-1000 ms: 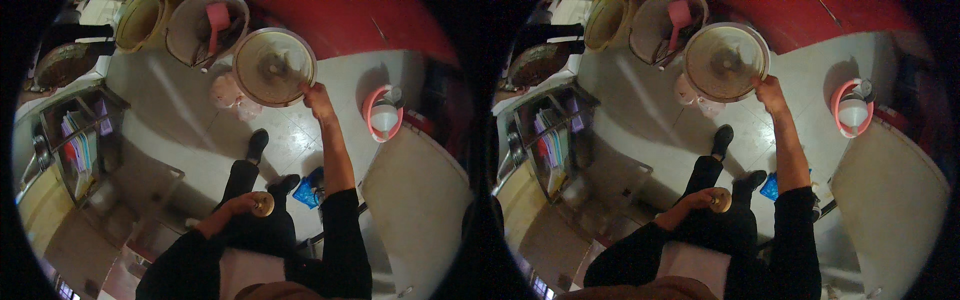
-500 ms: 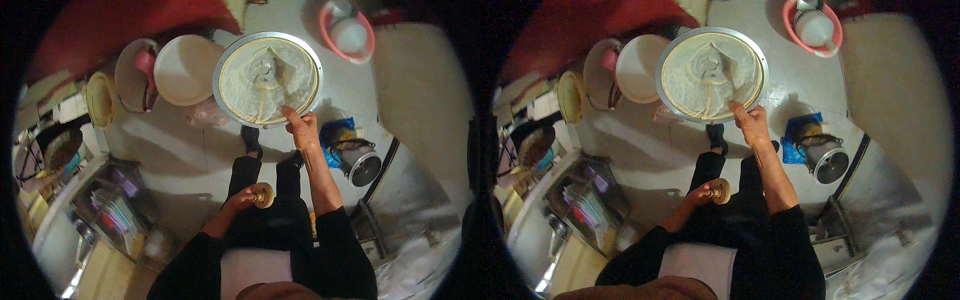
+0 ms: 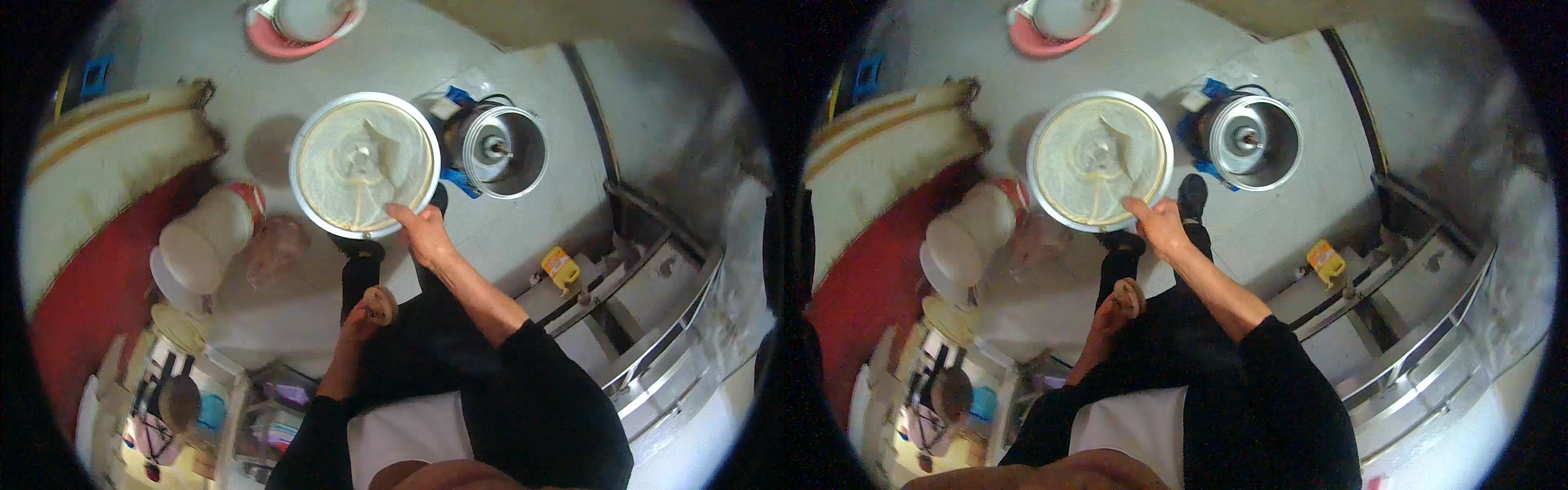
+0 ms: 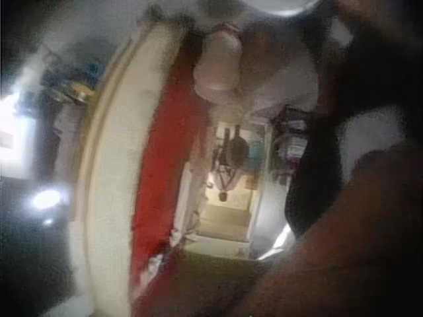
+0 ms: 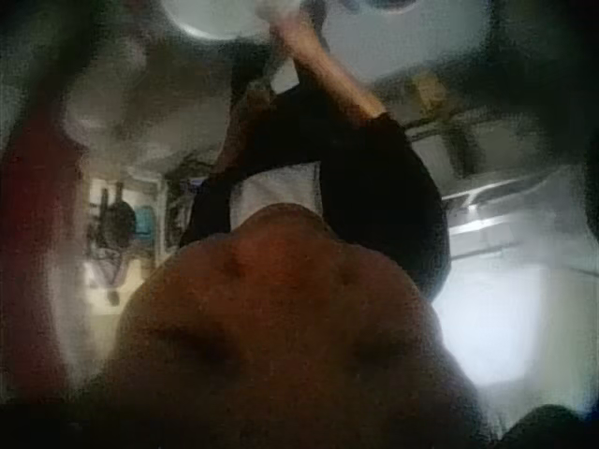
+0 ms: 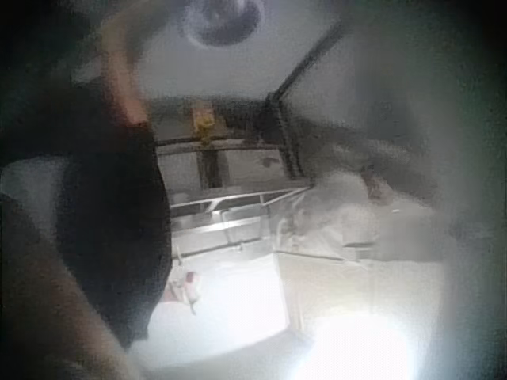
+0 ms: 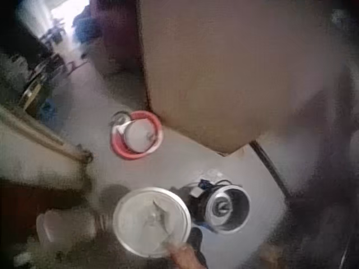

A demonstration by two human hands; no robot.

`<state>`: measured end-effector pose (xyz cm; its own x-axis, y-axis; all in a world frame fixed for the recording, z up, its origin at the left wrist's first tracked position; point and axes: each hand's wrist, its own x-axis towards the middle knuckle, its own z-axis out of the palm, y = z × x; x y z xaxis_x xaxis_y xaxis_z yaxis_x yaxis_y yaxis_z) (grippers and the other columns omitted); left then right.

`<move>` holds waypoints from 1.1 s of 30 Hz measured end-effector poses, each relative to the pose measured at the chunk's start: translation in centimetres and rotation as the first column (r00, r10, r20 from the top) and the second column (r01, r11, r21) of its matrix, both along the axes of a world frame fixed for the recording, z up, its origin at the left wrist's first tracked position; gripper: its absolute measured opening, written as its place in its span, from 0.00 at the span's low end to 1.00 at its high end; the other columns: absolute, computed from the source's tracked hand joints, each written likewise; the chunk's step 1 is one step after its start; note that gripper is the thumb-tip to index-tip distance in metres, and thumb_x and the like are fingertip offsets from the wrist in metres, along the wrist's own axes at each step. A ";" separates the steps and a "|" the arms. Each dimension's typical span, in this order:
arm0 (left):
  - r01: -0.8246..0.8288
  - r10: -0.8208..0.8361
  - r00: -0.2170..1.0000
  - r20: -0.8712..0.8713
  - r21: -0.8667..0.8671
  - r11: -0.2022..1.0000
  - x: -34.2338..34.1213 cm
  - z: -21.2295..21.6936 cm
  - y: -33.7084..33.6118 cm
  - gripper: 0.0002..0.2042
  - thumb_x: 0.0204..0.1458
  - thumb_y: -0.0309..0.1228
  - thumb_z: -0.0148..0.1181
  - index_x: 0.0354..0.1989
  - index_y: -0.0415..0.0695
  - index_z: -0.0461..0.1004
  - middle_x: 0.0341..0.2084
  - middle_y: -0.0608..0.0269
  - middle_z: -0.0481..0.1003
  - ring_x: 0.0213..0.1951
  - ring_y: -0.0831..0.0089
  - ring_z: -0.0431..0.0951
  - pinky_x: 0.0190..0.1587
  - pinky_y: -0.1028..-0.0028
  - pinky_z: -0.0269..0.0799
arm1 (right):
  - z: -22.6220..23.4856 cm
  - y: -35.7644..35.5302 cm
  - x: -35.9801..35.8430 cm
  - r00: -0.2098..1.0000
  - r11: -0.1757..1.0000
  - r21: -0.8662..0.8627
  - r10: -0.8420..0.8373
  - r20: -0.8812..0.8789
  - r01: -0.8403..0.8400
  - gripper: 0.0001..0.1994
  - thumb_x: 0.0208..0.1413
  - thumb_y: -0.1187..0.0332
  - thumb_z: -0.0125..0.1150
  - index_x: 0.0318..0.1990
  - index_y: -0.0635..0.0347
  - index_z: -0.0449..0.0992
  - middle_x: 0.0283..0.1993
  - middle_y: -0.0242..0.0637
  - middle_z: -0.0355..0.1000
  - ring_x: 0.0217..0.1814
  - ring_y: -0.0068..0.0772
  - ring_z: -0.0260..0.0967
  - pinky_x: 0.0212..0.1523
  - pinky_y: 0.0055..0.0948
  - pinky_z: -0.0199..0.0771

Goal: The person assembles a small kitchen appliance on the floor. They place a blue plastic bag on the floor, set the appliance base on it, and then insert and secure several internal components by hand and with a wrench. The person moves a bucket and a pink basin out of the way during the process.

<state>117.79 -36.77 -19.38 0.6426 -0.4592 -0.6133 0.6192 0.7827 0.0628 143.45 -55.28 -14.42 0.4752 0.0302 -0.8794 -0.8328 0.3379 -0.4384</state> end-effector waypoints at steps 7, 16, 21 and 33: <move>0.108 -0.138 0.984 0.117 0.229 0.967 11.3 9.0 1.2 0.40 0.49 0.49 0.65 0.65 0.40 0.56 0.67 0.52 0.55 0.57 0.64 0.69 0.57 0.64 0.67 | 6.6 -7.0 -4.7 0.928 0.925 -0.117 -0.370 -0.047 0.363 0.14 0.50 0.66 0.67 0.19 0.54 0.69 0.16 0.24 0.61 0.14 0.18 0.51 0.18 0.24 0.50; 0.303 -0.375 0.907 0.193 0.318 0.898 27.8 12.4 -6.1 0.41 0.43 0.37 0.71 0.64 0.34 0.56 0.63 0.49 0.61 0.61 0.59 0.66 0.64 0.61 0.60 | 3.5 -5.7 -6.9 0.662 0.681 -0.022 -0.718 -0.216 0.732 0.12 0.50 0.63 0.70 0.28 0.53 0.70 0.21 0.24 0.63 0.15 0.21 0.53 0.17 0.24 0.54; 0.429 -0.506 0.857 0.094 0.415 0.802 29.4 11.3 -9.2 0.38 0.41 0.32 0.69 0.62 0.35 0.59 0.54 0.55 0.69 0.57 0.63 0.70 0.60 0.63 0.66 | 2.4 -3.9 -7.3 0.598 0.618 0.043 -0.737 -0.314 0.785 0.09 0.55 0.63 0.66 0.30 0.53 0.72 0.18 0.25 0.62 0.13 0.21 0.53 0.14 0.24 0.51; 0.615 -0.734 0.678 -0.040 0.577 0.537 33.3 10.4 -8.7 0.33 0.39 0.24 0.58 0.60 0.36 0.61 0.51 0.56 0.71 0.53 0.65 0.72 0.57 0.67 0.68 | 1.3 0.8 -7.6 0.537 0.499 0.202 -0.753 -0.380 0.843 0.10 0.56 0.64 0.66 0.39 0.58 0.74 0.18 0.25 0.63 0.13 0.18 0.49 0.15 0.23 0.47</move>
